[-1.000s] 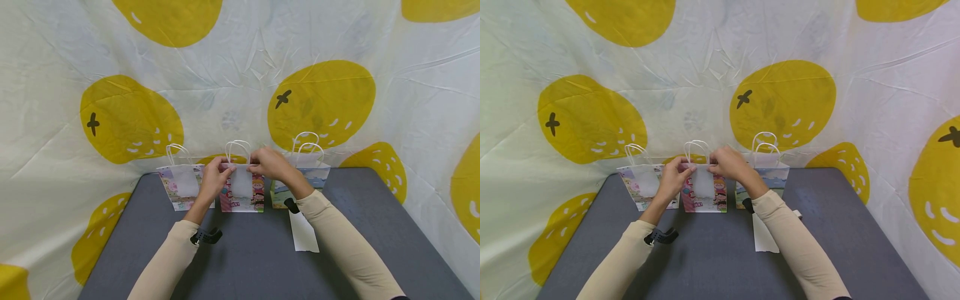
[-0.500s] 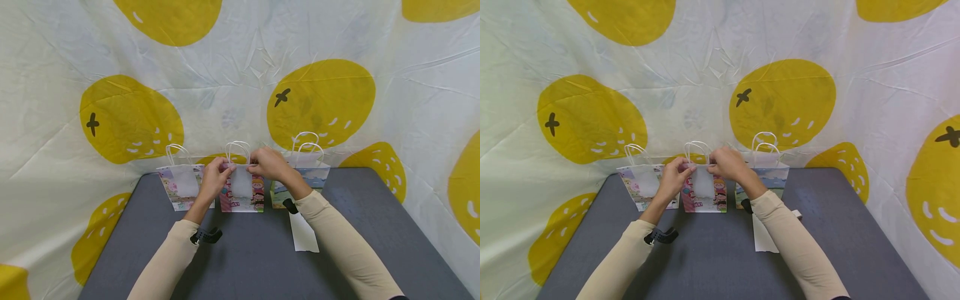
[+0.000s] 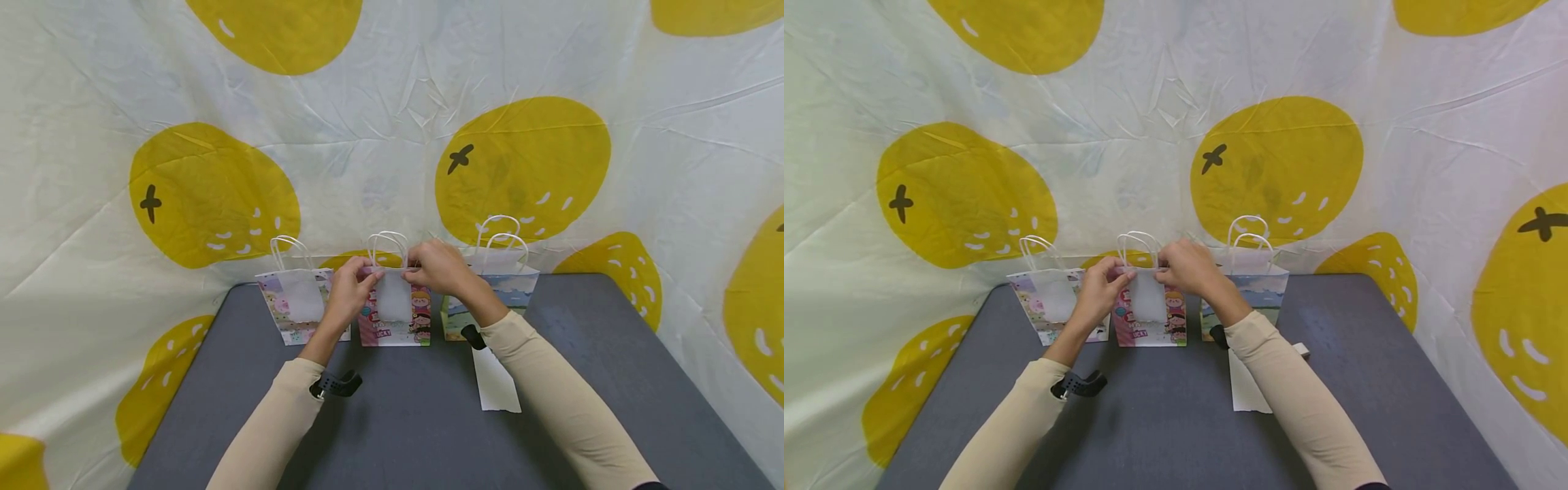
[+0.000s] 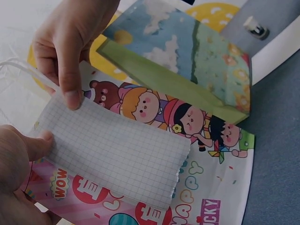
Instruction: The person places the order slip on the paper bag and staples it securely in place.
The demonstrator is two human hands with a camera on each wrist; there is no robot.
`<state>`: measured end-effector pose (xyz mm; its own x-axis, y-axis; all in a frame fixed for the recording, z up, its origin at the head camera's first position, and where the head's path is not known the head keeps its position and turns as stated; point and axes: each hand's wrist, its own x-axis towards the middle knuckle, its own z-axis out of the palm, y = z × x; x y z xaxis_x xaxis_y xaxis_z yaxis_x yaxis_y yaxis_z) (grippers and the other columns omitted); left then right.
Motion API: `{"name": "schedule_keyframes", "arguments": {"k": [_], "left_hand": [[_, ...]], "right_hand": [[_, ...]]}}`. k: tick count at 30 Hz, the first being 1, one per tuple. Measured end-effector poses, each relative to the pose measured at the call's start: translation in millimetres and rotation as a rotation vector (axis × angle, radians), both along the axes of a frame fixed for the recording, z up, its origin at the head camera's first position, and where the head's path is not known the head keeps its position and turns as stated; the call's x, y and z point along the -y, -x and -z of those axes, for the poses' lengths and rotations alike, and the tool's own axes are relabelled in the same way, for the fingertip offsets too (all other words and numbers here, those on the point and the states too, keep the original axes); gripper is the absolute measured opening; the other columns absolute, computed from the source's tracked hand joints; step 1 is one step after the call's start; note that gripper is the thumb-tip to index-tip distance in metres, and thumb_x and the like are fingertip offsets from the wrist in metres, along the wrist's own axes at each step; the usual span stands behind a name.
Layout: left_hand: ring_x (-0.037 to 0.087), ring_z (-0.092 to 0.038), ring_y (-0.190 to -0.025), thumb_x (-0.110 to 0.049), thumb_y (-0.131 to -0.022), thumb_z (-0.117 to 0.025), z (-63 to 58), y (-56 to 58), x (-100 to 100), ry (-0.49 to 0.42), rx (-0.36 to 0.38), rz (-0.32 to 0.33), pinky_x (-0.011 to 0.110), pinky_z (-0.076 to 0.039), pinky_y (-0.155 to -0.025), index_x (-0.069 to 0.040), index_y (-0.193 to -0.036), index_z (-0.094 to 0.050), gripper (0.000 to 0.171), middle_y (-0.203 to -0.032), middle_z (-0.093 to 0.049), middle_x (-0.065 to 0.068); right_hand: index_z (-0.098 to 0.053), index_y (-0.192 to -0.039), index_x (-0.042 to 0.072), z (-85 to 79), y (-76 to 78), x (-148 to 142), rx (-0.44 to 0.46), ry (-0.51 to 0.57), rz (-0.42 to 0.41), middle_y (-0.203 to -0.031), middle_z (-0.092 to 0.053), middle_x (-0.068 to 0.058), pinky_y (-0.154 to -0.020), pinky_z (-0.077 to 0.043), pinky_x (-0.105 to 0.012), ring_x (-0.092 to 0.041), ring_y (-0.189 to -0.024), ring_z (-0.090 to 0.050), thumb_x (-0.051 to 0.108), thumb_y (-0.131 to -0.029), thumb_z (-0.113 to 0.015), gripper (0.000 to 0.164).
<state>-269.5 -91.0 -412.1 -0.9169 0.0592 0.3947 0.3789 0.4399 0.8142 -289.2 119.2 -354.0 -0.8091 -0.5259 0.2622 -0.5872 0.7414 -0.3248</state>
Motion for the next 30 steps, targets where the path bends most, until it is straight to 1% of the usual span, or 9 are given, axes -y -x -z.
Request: {"name": "schedule_keyframes", "arguments": {"k": [4, 10, 14, 17, 19, 22, 25, 28, 30], "left_hand": [[0.021, -0.063, -0.083, -0.013, -0.092, -0.076, -0.4, 0.4, 0, 0.008, 0.009, -0.01, 0.03, -0.053, -0.074, -0.002, -0.099, -0.072, 0.014, -0.096, -0.067, 0.009], [0.022, -0.064, -0.084, -0.012, -0.092, -0.075, -1.0, 0.3, 0, 0.016, 0.005, -0.003, 0.034, -0.055, -0.077, -0.002, -0.098, -0.072, 0.013, -0.096, -0.067, 0.01], [0.021, -0.065, -0.085, -0.012, -0.093, -0.075, -1.1, 0.0, 1, 0.019, 0.009, 0.006, 0.035, -0.055, -0.078, -0.003, -0.099, -0.072, 0.011, -0.097, -0.068, 0.009], [0.022, -0.066, -0.085, -0.011, -0.093, -0.074, -2.3, -0.9, 1, 0.011, 0.014, 0.02, 0.035, -0.055, -0.078, -0.003, -0.1, -0.072, 0.011, -0.098, -0.068, 0.01], [0.022, -0.065, -0.085, -0.01, -0.093, -0.074, -3.2, -1.5, 2, 0.005, 0.018, 0.029, 0.034, -0.055, -0.077, -0.002, -0.101, -0.072, 0.011, -0.098, -0.068, 0.011], [0.022, -0.065, -0.086, -0.009, -0.092, -0.075, -3.9, -1.6, 2, 0.002, 0.024, 0.039, 0.032, -0.054, -0.078, -0.002, -0.101, -0.072, 0.012, -0.099, -0.068, 0.011], [0.021, -0.065, -0.087, -0.009, -0.092, -0.075, -4.3, -1.5, 2, 0.002, 0.03, 0.04, 0.031, -0.054, -0.079, -0.002, -0.101, -0.072, 0.012, -0.099, -0.068, 0.011], [0.021, -0.064, -0.087, -0.009, -0.092, -0.075, -4.7, -1.2, 3, 0.0, 0.031, 0.042, 0.031, -0.053, -0.079, -0.002, -0.101, -0.072, 0.012, -0.099, -0.067, 0.011], [0.021, -0.063, -0.086, -0.008, -0.092, -0.075, -4.7, -0.8, 3, -0.001, 0.027, 0.045, 0.031, -0.053, -0.079, -0.001, -0.101, -0.072, 0.011, -0.098, -0.067, 0.011]], "right_hand": [[-0.068, -0.072, 0.015, -0.9, -0.2, 0, -0.001, 0.0, -0.003, -0.056, -0.054, 0.006, -0.048, -0.035, -0.028, -0.013, -0.051, -0.047, 0.024, -0.088, -0.077, 0.021], [-0.07, -0.074, 0.014, -2.1, -0.6, 1, 0.006, -0.011, 0.001, -0.057, -0.056, 0.006, -0.049, -0.035, -0.028, -0.013, -0.051, -0.047, 0.024, -0.089, -0.077, 0.019], [-0.072, -0.079, 0.012, -2.5, -1.7, 1, 0.024, -0.021, 0.003, -0.062, -0.059, 0.005, -0.05, -0.037, -0.028, -0.013, -0.053, -0.049, 0.025, -0.089, -0.077, 0.017], [-0.073, -0.084, 0.012, -3.2, -3.8, 0, 0.04, -0.017, 0.006, -0.068, -0.064, 0.004, -0.053, -0.04, -0.028, -0.013, -0.057, -0.052, 0.026, -0.09, -0.078, 0.016], [-0.074, -0.086, 0.013, -4.6, -6.1, -1, 0.041, -0.014, 0.01, -0.073, -0.067, 0.003, -0.056, -0.043, -0.03, -0.014, -0.061, -0.054, 0.027, -0.09, -0.078, 0.015], [-0.075, -0.089, 0.015, -8.8, -11.7, -3, 0.026, -0.017, 0.025, -0.083, -0.071, 0.002, -0.064, -0.049, -0.033, -0.016, -0.071, -0.061, 0.028, -0.09, -0.079, 0.013], [-0.077, -0.098, 0.015, -14.9, -19.9, -6, -0.004, -0.016, 0.05, -0.095, -0.075, -0.001, -0.076, -0.055, -0.038, -0.02, -0.085, -0.067, 0.027, -0.09, -0.079, 0.014], [-0.077, -0.108, 0.012, -20.2, -29.4, -9, -0.032, 0.004, 0.066, -0.108, -0.074, -0.004, -0.087, -0.055, -0.043, -0.025, -0.1, -0.068, 0.024, -0.091, -0.078, 0.021], [-0.076, -0.112, 0.01, -23.1, -35.8, -12, -0.055, 0.027, 0.068, -0.114, -0.072, -0.006, -0.092, -0.053, -0.046, -0.027, -0.108, -0.066, 0.022, -0.092, -0.077, 0.023]]}}
